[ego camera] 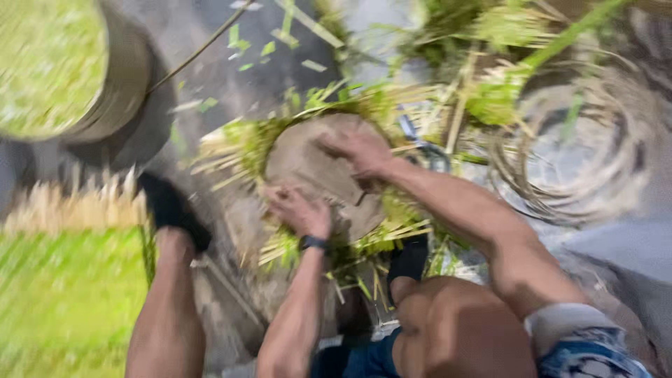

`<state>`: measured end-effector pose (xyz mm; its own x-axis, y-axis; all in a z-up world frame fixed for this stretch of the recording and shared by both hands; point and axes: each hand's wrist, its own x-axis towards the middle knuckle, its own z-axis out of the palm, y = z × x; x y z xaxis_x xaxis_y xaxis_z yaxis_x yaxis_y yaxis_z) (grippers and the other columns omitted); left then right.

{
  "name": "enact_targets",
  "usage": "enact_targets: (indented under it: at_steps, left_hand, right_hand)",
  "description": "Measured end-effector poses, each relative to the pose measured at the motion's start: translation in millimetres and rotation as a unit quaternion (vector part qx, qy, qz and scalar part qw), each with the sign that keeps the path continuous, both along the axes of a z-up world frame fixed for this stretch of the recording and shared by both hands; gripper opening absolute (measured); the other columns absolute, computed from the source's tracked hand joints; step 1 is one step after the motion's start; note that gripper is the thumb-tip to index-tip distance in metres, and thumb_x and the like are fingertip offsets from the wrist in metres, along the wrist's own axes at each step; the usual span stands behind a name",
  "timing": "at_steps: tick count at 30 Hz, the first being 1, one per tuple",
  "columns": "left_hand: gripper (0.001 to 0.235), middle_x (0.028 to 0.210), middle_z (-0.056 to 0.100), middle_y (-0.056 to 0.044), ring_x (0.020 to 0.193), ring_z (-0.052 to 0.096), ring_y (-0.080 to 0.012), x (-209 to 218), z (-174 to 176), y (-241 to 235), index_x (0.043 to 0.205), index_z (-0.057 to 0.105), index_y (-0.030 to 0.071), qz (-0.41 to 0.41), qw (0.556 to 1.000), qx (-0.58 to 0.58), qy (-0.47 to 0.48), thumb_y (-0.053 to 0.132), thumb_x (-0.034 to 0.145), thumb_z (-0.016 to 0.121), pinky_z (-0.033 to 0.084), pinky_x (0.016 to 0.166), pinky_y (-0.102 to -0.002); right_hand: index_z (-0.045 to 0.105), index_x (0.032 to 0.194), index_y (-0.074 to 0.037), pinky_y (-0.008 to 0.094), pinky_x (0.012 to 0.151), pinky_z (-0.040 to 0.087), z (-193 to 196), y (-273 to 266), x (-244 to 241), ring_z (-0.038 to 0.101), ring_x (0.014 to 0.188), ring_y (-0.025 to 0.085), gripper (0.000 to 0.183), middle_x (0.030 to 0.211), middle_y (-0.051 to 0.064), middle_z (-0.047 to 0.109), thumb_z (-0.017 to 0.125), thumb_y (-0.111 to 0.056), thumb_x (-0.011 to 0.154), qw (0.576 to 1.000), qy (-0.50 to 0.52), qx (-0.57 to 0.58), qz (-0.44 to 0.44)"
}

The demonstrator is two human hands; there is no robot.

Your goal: The person sits on the floor and uses shears to trim excess bamboo strips from a circular woven mat placed on a wooden board. They then pick up a bamboo ring and fit it around the mat's edge, pressing it into place. The process is repeated for multiple mats.

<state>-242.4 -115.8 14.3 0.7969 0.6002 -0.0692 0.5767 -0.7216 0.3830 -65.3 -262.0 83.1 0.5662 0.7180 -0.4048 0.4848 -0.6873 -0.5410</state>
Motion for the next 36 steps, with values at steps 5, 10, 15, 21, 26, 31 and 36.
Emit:
enact_targets:
  at_steps: [5,10,15,21,26,31,36]
  left_hand:
    - [0.094,0.169,0.008,-0.033,0.158,0.012,-0.0494,-24.5,7.7,30.1,0.161,0.032,0.009,-0.101,0.989,-0.004,-0.11,0.017,0.076,0.069,0.014,0.127,-0.066]
    - [0.079,0.172,0.016,-0.027,0.157,0.022,-0.0412,-16.8,-2.2,28.0,0.153,0.042,0.013,-0.168,0.984,0.028,-0.053,0.019,0.079,0.069,0.019,0.127,-0.064]
    - [0.075,0.169,0.018,-0.031,0.156,0.022,-0.0454,-7.4,11.8,33.1,0.151,0.048,0.011,-0.176,0.982,0.001,-0.076,0.019,0.078,0.066,0.021,0.124,-0.062]
    - [0.103,0.172,0.005,-0.028,0.161,0.011,-0.0426,31.9,-7.5,-16.4,0.164,0.015,0.001,-0.102,0.993,-0.03,-0.045,0.051,0.093,0.071,0.005,0.13,-0.058]
    - [0.135,0.165,0.006,-0.03,0.156,0.005,-0.0409,72.4,-47.4,-92.6,0.156,0.005,-0.006,-0.002,0.995,-0.097,-0.027,0.064,0.067,0.079,-0.003,0.125,-0.06]
    - [0.123,0.167,0.02,-0.03,0.157,0.017,-0.0442,54.6,-36.0,-88.8,0.162,0.008,-0.004,-0.103,0.973,-0.199,-0.058,0.04,0.069,0.076,0.0,0.13,-0.057]
    - [0.115,0.165,0.032,-0.026,0.158,0.022,-0.0404,52.8,-3.2,-85.9,0.161,0.015,-0.003,-0.124,0.963,-0.217,-0.104,0.026,0.067,0.076,0.001,0.131,-0.057]
  right_hand:
    - [0.029,0.158,-0.044,0.04,0.058,0.059,9.1,-10.0,-45.5,0.074,0.103,0.026,0.086,0.177,0.014,0.018,0.047,-0.001,0.086,0.986,0.074,0.063,-0.135]
    - [0.04,0.156,-0.04,0.036,0.071,0.062,-22.9,-12.4,-74.4,0.07,0.11,0.029,0.08,0.167,0.01,0.037,0.063,-0.009,0.085,0.968,-0.082,0.181,-0.155]
    - [0.051,0.152,-0.021,0.044,0.102,0.053,-18.6,-40.2,-54.3,0.058,0.133,0.033,0.068,0.151,0.01,0.054,0.077,-0.022,0.089,0.936,-0.092,0.282,-0.188]
    - [0.064,0.114,-0.002,0.041,0.076,0.057,-52.9,-189.0,-45.1,0.067,0.088,0.029,0.026,0.101,0.015,0.068,0.07,-0.021,0.097,0.836,-0.071,0.033,-0.543]
    - [0.06,0.119,-0.002,0.04,0.093,0.056,-151.7,-203.9,-78.1,0.068,0.102,0.03,0.051,0.112,0.019,0.07,0.079,-0.018,0.074,0.917,-0.034,-0.067,-0.391]
    - [0.065,0.125,-0.006,0.045,0.085,0.06,-148.9,-227.0,-56.7,0.073,0.093,0.031,0.041,0.109,0.018,0.075,0.065,-0.038,0.099,0.812,0.228,-0.095,-0.528]
    - [0.063,0.109,0.0,0.034,0.069,0.055,-10.4,-229.1,-65.9,0.068,0.078,0.02,0.036,0.09,0.012,0.071,0.079,-0.024,0.087,0.884,0.133,0.033,-0.446]
